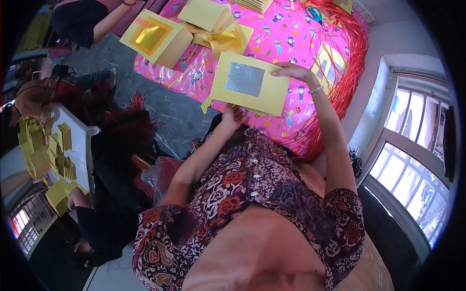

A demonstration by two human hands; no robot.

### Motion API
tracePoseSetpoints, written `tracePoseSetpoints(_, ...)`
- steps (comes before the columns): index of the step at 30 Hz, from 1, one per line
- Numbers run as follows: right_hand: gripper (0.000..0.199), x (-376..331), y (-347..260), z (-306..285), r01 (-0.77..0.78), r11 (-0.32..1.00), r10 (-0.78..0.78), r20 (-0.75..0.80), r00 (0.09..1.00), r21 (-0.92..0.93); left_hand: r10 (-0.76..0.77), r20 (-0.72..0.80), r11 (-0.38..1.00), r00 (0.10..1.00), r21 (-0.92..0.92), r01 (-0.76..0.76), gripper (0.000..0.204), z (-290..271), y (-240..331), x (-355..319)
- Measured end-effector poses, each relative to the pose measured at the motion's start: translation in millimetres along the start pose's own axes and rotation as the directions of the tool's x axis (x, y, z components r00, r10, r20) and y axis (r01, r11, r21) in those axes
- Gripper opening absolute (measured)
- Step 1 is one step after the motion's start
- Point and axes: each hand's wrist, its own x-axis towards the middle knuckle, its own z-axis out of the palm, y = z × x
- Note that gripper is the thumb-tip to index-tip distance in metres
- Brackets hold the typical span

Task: The person is counting, stacking, and bundling yellow sheets of joss paper with red string.

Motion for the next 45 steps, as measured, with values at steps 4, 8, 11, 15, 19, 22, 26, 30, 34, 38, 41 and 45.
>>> tracePoseSetpoints(4,0.08,-18,20,18,0.128,0.992,-0.122,-0.262,0.957,0.006,0.222,-0.231,0.963,0.947,0.203,-0.176,0.028,-45,38,-16)
tracePoseSetpoints(8,0.077,-36,26,36,0.18,0.979,-0.205,-0.557,0.805,-0.101,0.237,-0.359,0.954,0.903,0.26,-0.147,0.028,-78,89,4)
tracePoseSetpoints(11,0.075,-52,7,45,0.165,0.94,-0.33,-0.669,0.666,-0.299,0.185,-0.352,0.939,0.917,0.338,-0.06,0.031,-86,98,8)
tracePoseSetpoints(15,0.074,-38,-29,82,0.196,0.745,-0.614,-0.541,0.575,-0.638,0.419,-0.231,0.855,0.878,0.427,-0.295,0.026,-92,97,2)
tracePoseSetpoints(19,0.074,-28,-38,127,0.05,0.531,-0.645,-0.365,0.671,-0.846,0.686,-0.179,0.695,0.705,0.448,-0.562,0.015,-92,101,-17)
tracePoseSetpoints(22,0.075,-20,-30,131,-0.011,0.521,-0.621,-0.388,0.681,-0.853,0.853,0.01,0.472,0.522,0.414,-0.779,0.014,-80,122,-39)
tracePoseSetpoints(26,0.076,-21,-33,134,-0.001,0.534,-0.625,-0.395,0.673,-0.846,0.874,0.284,0.274,0.396,0.385,-0.881,0.012,-15,168,-68)
tracePoseSetpoints(30,0.075,-18,-29,139,0.026,0.55,-0.651,-0.409,0.64,-0.835,0.778,0.542,0.155,0.316,0.322,-0.934,0.011,107,201,-65)
tracePoseSetpoints(34,0.075,-24,-36,140,0.059,0.558,-0.644,-0.388,0.659,-0.827,0.553,0.792,-0.083,0.258,0.36,-0.929,0.022,227,192,-26)
tracePoseSetpoints(38,0.073,-30,-43,146,0.11,0.607,-0.662,-0.424,0.618,-0.787,0.342,0.879,-0.154,0.332,0.401,-0.903,0.032,313,152,8)
tracePoseSetpoints(41,0.071,-45,-43,154,0.064,0.746,-0.574,-0.591,0.567,-0.663,0.119,0.871,-0.314,0.477,0.489,-0.814,0.04,325,134,36)
tracePoseSetpoints(45,0.061,-74,-13,171,0.206,0.936,-0.319,-0.935,0.155,-0.285,-0.379,0.492,-0.446,0.784,0.645,-0.62,0.052,279,161,84)
